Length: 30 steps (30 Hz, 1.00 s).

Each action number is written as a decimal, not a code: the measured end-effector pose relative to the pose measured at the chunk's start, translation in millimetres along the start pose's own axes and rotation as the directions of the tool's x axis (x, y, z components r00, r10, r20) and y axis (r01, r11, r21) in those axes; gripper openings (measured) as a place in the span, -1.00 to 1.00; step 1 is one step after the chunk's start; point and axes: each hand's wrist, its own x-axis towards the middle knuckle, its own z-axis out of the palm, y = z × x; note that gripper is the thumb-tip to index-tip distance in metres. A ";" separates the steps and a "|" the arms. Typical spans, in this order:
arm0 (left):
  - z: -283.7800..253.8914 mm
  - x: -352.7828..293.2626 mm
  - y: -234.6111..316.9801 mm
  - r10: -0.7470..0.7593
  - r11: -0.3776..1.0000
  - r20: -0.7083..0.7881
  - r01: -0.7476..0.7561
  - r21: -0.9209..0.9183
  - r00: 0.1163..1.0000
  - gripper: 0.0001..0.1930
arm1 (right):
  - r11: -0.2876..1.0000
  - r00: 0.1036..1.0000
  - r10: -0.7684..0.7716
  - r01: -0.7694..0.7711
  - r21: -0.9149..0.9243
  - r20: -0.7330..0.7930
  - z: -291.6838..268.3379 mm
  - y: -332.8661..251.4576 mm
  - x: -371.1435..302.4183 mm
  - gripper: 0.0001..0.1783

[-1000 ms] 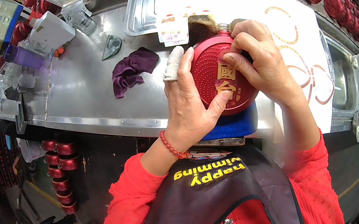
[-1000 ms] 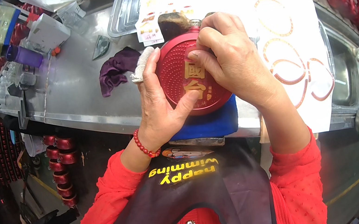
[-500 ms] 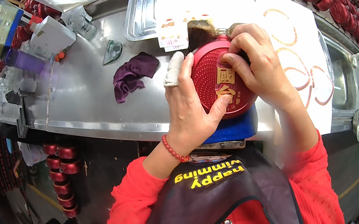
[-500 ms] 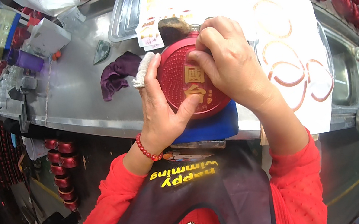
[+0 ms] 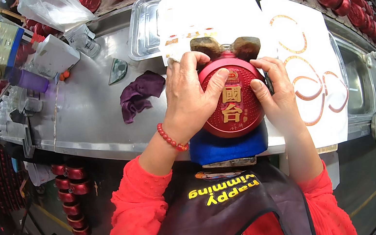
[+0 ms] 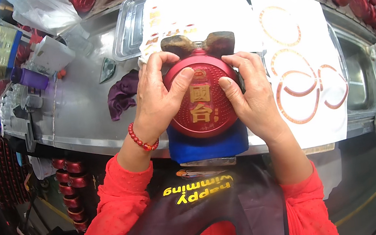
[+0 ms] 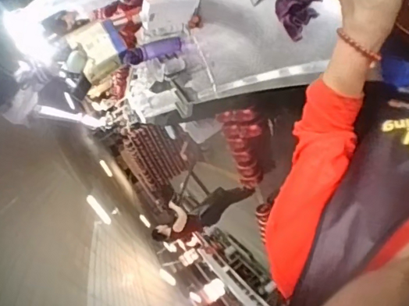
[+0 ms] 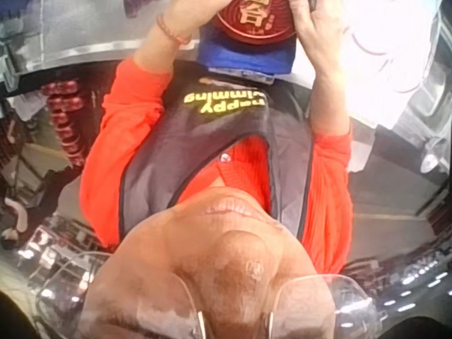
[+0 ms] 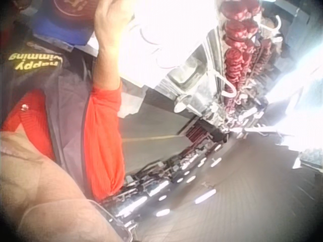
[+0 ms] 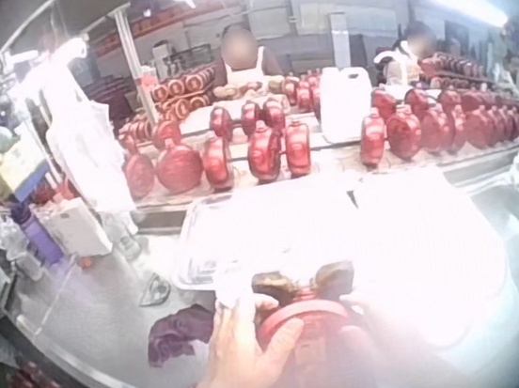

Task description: The person applies gold decorative stickers to the surface of red round containers. They peel each sticker from a backing sheet, position it on the container, and smooth it down with their fingers. The containers are handled one at a time and placed on a nearby surface after decoration.

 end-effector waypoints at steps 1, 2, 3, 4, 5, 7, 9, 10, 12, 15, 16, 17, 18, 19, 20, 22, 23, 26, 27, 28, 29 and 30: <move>0.0 0.6 0.9 -0.008 1.000 0.007 0.008 0.012 1.000 -0.55 | 1.000 1.000 -0.003 0.003 0.005 0.001 0.2 0.8 0.6 -0.60; 0.2 1.2 1.4 -0.014 1.000 0.014 0.014 0.020 1.000 -0.53 | 1.000 1.000 -0.007 0.007 0.011 0.002 0.1 1.0 1.1 -0.60; 0.2 1.2 1.7 -0.020 0.999 0.017 0.020 0.027 1.000 -0.52 | 1.000 1.000 -0.007 0.007 0.010 0.002 -0.2 0.9 1.6 -0.60; 0.9 1.7 1.5 -0.021 0.999 0.016 0.020 0.033 1.000 -0.51 | 1.000 1.000 -0.007 0.007 0.010 0.002 -0.2 0.6 1.9 -0.60; 1.6 2.0 1.1 -0.019 0.999 0.015 0.018 0.046 1.000 -0.50 | 1.000 1.000 -0.005 0.005 0.009 0.004 -0.3 0.3 2.3 -0.60; 3.8 2.5 0.2 -0.003 0.998 0.006 0.003 0.066 1.000 -0.50 | 1.000 1.000 -0.006 0.006 0.023 0.003 0.2 0.0 2.8 -0.61; 6.2 3.1 -0.9 0.028 0.997 -0.027 -0.026 0.070 0.999 -0.48 | 1.000 1.000 -0.003 0.003 0.028 0.006 0.5 0.2 3.1 -0.61; 7.2 3.5 -1.4 0.035 0.997 -0.038 -0.033 0.069 0.999 -0.47 | 1.000 1.000 0.000 0.000 0.028 0.010 0.4 0.3 3.3 -0.61; 7.6 2.9 -2.4 0.053 0.996 -0.044 -0.049 0.075 0.998 -0.49 | 1.000 1.000 0.007 -0.008 0.028 0.015 0.1 0.0 3.8 -0.61; 6.4 3.0 -4.9 0.005 0.999 -0.020 -0.006 -0.054 1.000 -0.54 | 1.000 1.000 0.009 -0.010 0.024 0.022 -0.9 -2.0 5.8 -0.59; 5.9 3.3 -6.0 -0.019 0.993 -0.006 0.018 -0.119 1.000 -0.55 | 1.000 1.000 0.002 -0.003 0.018 0.024 -1.3 -3.0 7.1 -0.57; 6.1 3.6 -6.9 0.008 0.994 -0.019 -0.010 -0.110 1.000 -0.58 | 1.000 1.000 -0.004 0.004 0.012 0.025 -1.5 -4.3 8.4 -0.56; 6.2 3.7 -7.7 0.036 0.994 -0.033 -0.039 -0.101 0.999 -0.61 | 1.000 1.000 0.005 -0.005 0.013 0.025 -1.6 -5.8 9.8 -0.54; 6.2 3.7 -8.5 0.063 0.994 -0.039 -0.066 -0.092 0.997 -0.64 | 1.000 1.000 0.013 -0.013 0.015 0.025 -1.5 -7.4 11.3 -0.51; 6.1 3.5 -9.2 0.055 0.994 -0.037 -0.058 -0.092 0.998 -0.65 | 1.000 0.999 0.023 -0.023 0.017 0.030 -1.5 -8.9 12.8 -0.49; 5.6 2.7 -10.0 0.041 0.995 -0.028 -0.043 -0.095 0.999 -0.67 | 0.997 0.999 0.037 -0.035 -0.068 0.033 -1.6 -11.9 15.6 -0.46; 5.6 2.0 -10.2 0.031 0.995 -0.020 -0.033 -0.095 0.999 -0.68 | 0.994 0.998 0.047 -0.043 -0.105 0.036 -1.4 -13.2 16.9 -0.45; 6.7 0.4 -9.9 0.019 0.995 -0.027 -0.021 -0.100 0.999 -0.71 | 0.986 0.998 0.060 -0.053 -0.157 0.036 0.1 -15.6 20.7 -0.46; 7.1 0.2 -9.8 0.021 0.995 -0.033 -0.025 -0.101 0.999 -0.71 | 0.984 0.997 0.073 -0.066 -0.166 0.038 0.9 -16.0 21.7 -0.47; 7.5 0.1 -9.9 0.026 0.994 -0.041 -0.030 -0.104 0.999 -0.71 | 0.983 0.997 0.076 -0.070 -0.169 0.029 1.9 -16.2 22.6 -0.47; 7.8 0.1 -10.0 0.032 0.994 -0.044 -0.036 -0.100 0.999 -0.71 | 0.982 0.997 0.080 -0.075 -0.172 0.021 2.8 -16.4 23.3 -0.48; 8.1 0.1 -10.1 0.039 0.994 -0.049 -0.044 -0.098 0.998 -0.71 | 0.986 0.996 0.084 -0.081 -0.149 0.017 3.5 -16.4 23.9 -0.48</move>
